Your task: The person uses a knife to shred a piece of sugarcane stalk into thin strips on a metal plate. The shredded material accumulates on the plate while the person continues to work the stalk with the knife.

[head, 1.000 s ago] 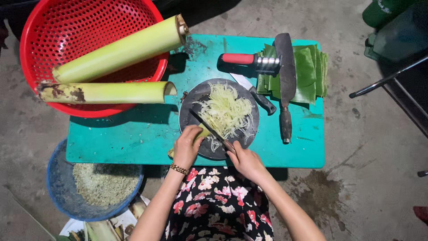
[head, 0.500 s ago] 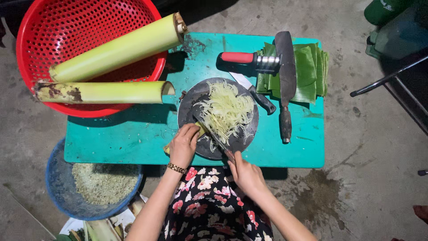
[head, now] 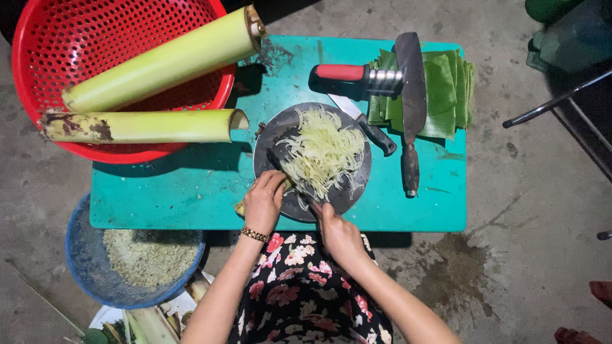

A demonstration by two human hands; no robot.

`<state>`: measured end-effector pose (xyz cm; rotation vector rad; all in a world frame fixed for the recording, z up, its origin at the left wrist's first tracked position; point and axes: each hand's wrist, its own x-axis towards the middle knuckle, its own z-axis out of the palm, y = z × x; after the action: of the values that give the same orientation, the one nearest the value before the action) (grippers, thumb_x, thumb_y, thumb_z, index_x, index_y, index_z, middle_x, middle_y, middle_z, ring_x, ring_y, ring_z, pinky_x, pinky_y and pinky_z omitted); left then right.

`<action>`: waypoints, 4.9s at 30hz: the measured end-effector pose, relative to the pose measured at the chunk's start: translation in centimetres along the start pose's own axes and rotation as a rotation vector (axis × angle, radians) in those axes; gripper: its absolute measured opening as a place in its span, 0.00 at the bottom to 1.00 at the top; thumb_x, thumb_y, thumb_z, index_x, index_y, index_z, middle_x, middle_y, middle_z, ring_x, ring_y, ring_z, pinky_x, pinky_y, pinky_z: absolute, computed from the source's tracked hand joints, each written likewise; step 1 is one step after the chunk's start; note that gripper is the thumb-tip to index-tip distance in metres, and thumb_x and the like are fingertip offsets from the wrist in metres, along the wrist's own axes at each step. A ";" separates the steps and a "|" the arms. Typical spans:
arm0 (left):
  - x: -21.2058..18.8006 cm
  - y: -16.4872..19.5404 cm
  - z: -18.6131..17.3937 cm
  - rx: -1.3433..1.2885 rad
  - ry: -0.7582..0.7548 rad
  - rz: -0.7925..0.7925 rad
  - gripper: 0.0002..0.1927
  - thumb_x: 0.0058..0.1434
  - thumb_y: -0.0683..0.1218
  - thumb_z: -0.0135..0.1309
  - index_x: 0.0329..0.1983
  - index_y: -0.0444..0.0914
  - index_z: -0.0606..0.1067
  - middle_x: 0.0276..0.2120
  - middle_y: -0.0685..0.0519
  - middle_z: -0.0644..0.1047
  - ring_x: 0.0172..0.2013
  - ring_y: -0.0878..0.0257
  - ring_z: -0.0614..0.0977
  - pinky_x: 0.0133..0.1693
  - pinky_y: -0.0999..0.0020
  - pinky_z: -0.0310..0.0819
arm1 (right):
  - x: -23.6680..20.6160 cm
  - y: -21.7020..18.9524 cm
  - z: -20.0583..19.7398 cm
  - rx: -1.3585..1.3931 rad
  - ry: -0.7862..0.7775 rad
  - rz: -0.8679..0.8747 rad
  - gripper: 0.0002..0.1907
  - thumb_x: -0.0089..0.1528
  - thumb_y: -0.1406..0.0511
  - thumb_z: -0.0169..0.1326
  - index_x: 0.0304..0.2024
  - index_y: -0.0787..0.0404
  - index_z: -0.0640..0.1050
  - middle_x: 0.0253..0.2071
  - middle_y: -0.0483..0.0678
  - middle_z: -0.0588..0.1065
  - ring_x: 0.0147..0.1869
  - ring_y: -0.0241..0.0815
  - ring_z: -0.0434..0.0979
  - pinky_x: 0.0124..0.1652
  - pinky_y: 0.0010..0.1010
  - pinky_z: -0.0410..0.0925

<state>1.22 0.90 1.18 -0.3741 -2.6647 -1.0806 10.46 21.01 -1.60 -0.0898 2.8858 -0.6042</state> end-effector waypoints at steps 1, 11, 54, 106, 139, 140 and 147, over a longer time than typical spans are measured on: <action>0.0 0.0 0.0 -0.002 -0.005 -0.010 0.09 0.60 0.40 0.58 0.45 0.39 0.79 0.47 0.51 0.80 0.45 0.48 0.83 0.46 0.58 0.77 | 0.9 -0.1 0.0 0.029 -0.033 0.024 0.12 0.68 0.62 0.45 0.48 0.64 0.63 0.24 0.61 0.77 0.29 0.66 0.79 0.28 0.55 0.72; 0.2 0.0 -0.1 -0.001 -0.016 -0.053 0.09 0.60 0.41 0.59 0.43 0.38 0.79 0.46 0.50 0.80 0.44 0.47 0.82 0.44 0.55 0.77 | -4.3 0.4 -2.3 -0.034 -0.117 0.035 0.13 0.68 0.63 0.47 0.49 0.63 0.62 0.24 0.62 0.77 0.27 0.67 0.79 0.26 0.56 0.72; -0.1 -0.3 -0.2 -0.025 -0.001 -0.080 0.08 0.59 0.41 0.61 0.42 0.37 0.79 0.45 0.49 0.80 0.42 0.46 0.83 0.41 0.56 0.77 | -2.5 0.6 -3.5 0.049 -0.085 -0.045 0.16 0.67 0.61 0.48 0.49 0.64 0.63 0.23 0.61 0.77 0.29 0.67 0.79 0.28 0.55 0.72; -0.2 -0.9 -1.2 0.013 0.027 -0.004 0.07 0.59 0.43 0.62 0.41 0.43 0.82 0.42 0.56 0.82 0.41 0.55 0.85 0.40 0.63 0.79 | -2.1 -0.5 -3.4 0.203 -0.074 0.078 0.16 0.68 0.55 0.48 0.46 0.60 0.62 0.28 0.65 0.78 0.34 0.72 0.78 0.33 0.61 0.70; -0.1 -1.3 -0.5 -0.015 -0.033 -0.010 0.08 0.59 0.40 0.60 0.42 0.38 0.79 0.41 0.49 0.80 0.42 0.47 0.83 0.43 0.56 0.77 | -4.4 -1.3 -1.2 0.030 -0.132 0.062 0.12 0.70 0.61 0.43 0.49 0.61 0.61 0.27 0.63 0.78 0.31 0.67 0.80 0.32 0.55 0.73; -0.1 -1.3 -0.5 -0.026 -0.028 -0.006 0.08 0.59 0.40 0.60 0.42 0.38 0.79 0.41 0.49 0.80 0.42 0.47 0.83 0.43 0.56 0.77 | -3.9 -1.3 -0.6 0.046 -0.121 0.053 0.11 0.70 0.62 0.43 0.49 0.62 0.61 0.26 0.62 0.78 0.31 0.67 0.80 0.32 0.55 0.73; 0.2 -1.0 -0.7 -0.054 -0.016 -0.017 0.08 0.60 0.40 0.60 0.42 0.38 0.80 0.41 0.50 0.80 0.42 0.48 0.83 0.43 0.56 0.78 | 1.0 -0.3 -0.6 0.102 -0.061 -0.011 0.14 0.69 0.60 0.46 0.48 0.62 0.62 0.26 0.62 0.78 0.31 0.69 0.78 0.31 0.57 0.71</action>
<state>0.84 -0.27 1.05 -0.3722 -2.6620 -1.1608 9.33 20.89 -1.13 -0.1068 2.7917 -0.7368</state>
